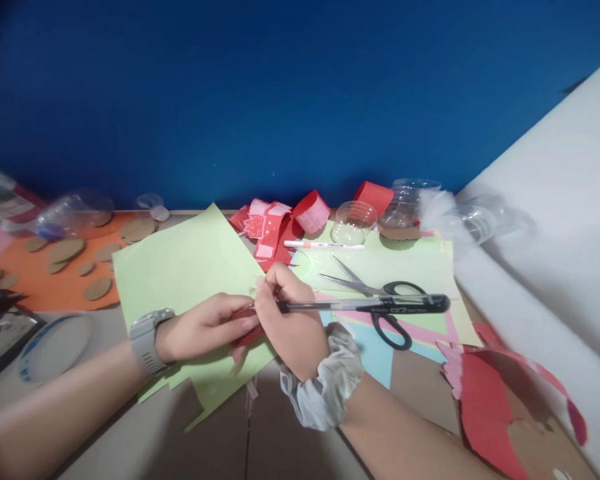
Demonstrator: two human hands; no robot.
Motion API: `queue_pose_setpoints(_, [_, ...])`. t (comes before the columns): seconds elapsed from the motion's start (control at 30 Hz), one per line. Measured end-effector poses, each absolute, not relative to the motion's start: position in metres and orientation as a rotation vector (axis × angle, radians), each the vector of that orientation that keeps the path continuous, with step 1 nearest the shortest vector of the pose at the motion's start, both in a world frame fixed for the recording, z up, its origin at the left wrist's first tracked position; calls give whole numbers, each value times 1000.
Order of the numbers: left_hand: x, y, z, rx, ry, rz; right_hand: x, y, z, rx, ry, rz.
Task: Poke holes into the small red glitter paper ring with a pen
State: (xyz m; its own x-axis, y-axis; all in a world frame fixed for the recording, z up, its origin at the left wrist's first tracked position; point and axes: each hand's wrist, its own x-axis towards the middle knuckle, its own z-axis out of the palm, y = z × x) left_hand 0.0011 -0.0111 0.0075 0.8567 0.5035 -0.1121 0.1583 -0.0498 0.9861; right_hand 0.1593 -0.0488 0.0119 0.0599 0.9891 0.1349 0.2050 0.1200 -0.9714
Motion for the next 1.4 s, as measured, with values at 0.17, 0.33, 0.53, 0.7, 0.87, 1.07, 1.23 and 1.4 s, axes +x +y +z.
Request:
queue_pose_setpoints(0.17, [-1, -10, 7, 1466, 521, 253, 159, -52, 10, -1244, -1310, 947])
queue_pose_setpoints(0.33, [-2, -8, 8, 1392, 529, 205, 158, -52, 10, -1225, -1321, 987])
queue_pose_setpoints(0.53, [-2, -8, 9, 1396, 554, 201, 157, -49, 13, -1264, -1287, 1010])
queue_pose_setpoints(0.7, [-2, -9, 7, 1385, 576, 192, 158, -50, 12, -1270, -1286, 1026])
queue_pose_setpoints(0.87, [-2, -8, 6, 1384, 578, 188, 157, -50, 13, -1277, -1301, 1018])
queue_pose_setpoints(1.07, [-2, -9, 6, 1406, 578, 183, 156, -51, 13, -1293, -1339, 981])
queue_pose_setpoints(1.23, [-2, -9, 7, 1422, 589, 180, 157, -50, 12, -1299, -1355, 989])
queue_pose_setpoints(1.4, [-2, -9, 7, 1412, 590, 178, 157, -50, 12, -1305, -1337, 982])
